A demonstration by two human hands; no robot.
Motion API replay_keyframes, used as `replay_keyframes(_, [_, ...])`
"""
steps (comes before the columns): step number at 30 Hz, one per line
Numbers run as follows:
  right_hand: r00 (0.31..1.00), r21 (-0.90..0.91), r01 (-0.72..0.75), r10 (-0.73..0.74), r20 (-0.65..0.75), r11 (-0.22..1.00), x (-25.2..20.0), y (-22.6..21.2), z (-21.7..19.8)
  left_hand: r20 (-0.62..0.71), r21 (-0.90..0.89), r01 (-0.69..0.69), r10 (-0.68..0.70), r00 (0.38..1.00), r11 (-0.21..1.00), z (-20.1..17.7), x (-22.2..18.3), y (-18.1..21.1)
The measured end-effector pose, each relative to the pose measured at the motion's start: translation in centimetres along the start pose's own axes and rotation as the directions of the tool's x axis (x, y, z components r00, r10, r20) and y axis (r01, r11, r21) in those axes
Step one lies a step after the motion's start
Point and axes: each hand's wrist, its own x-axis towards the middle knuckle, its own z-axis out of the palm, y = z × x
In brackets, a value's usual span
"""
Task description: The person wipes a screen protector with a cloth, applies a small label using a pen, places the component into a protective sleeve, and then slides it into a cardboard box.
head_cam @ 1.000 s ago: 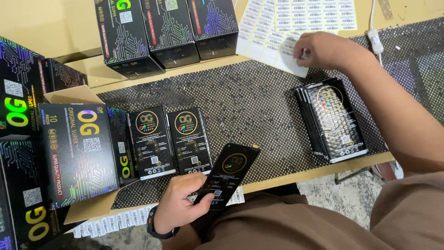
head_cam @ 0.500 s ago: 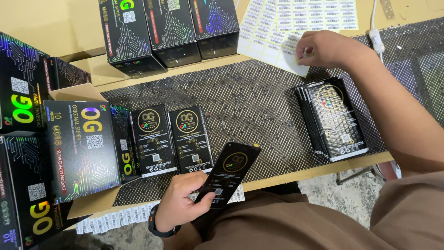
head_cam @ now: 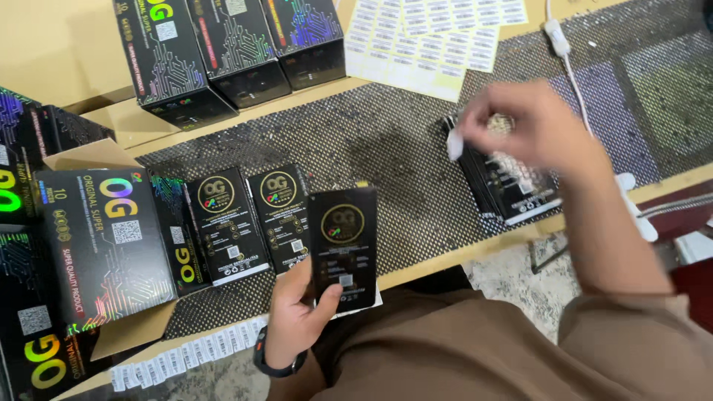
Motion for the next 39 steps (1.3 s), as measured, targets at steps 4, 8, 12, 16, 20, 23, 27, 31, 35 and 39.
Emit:
replay_keyframes(4, [0.981, 0.18, 0.185, -0.171, -0.094, 0.966, -4.6, -3.0, 4.2, 0.007, -0.006, 0.061, -0.061, 0.998, 0.998, 2.4, -1.3, -2.5])
replay_keyframes(8, [0.937, 0.466, 0.317, -0.198, -0.288, 0.826, -7.0, -5.8, 7.1, -0.065, -0.273, 0.05, -0.07, 0.995, 0.961, 5.1, -1.9, -3.7])
replay_keyframes(12, [0.871, 0.654, 0.418, -0.074, -0.486, 0.631, -7.2, -5.7, 11.5, -0.12, -0.447, -0.095, 0.046, 0.992, 0.89, 6.6, -1.5, -5.0])
replay_keyframes(16, [0.881, 0.653, 0.432, -0.136, -0.453, 0.622, -6.1, -7.1, 11.7, -0.127, -0.399, -0.104, 0.057, 0.99, 0.911, 6.3, -1.5, -3.5])
replay_keyframes(20, [0.875, 0.583, 0.447, -0.195, -0.444, 0.678, -5.2, -8.8, 11.3, -0.168, -0.368, -0.149, 0.092, 0.981, 0.918, 6.3, -2.0, -3.9])
replay_keyframes(23, [0.855, 0.568, 0.483, -0.22, -0.469, 0.667, -4.3, -10.4, 11.7, -0.181, -0.371, -0.174, 0.113, 0.977, 0.912, 6.2, -2.3, -3.9])
replay_keyframes(27, [0.841, 0.522, 0.494, -0.231, -0.489, 0.695, -4.3, -11.1, 12.2, -0.175, -0.373, -0.173, 0.114, 0.978, 0.911, 6.5, -2.5, -3.2])
replay_keyframes(31, [0.842, 0.45, 0.464, -0.222, -0.491, 0.763, -4.8, -10.9, 12.4, -0.181, -0.351, -0.177, 0.119, 0.976, 0.92, 6.7, -2.5, -2.5])
replay_keyframes(35, [0.844, 0.442, 0.405, -0.141, -0.518, 0.8, -5.6, -11.0, 12.8, -0.182, -0.361, -0.19, 0.131, 0.975, 0.913, 7.1, -2.6, -2.8])
replay_keyframes(39, [0.847, 0.415, 0.34, -0.084, -0.524, 0.844, -6.0, -11.7, 12.6, -0.208, -0.36, -0.214, 0.146, 0.967, 0.908, 7.4, -2.6, -2.7])
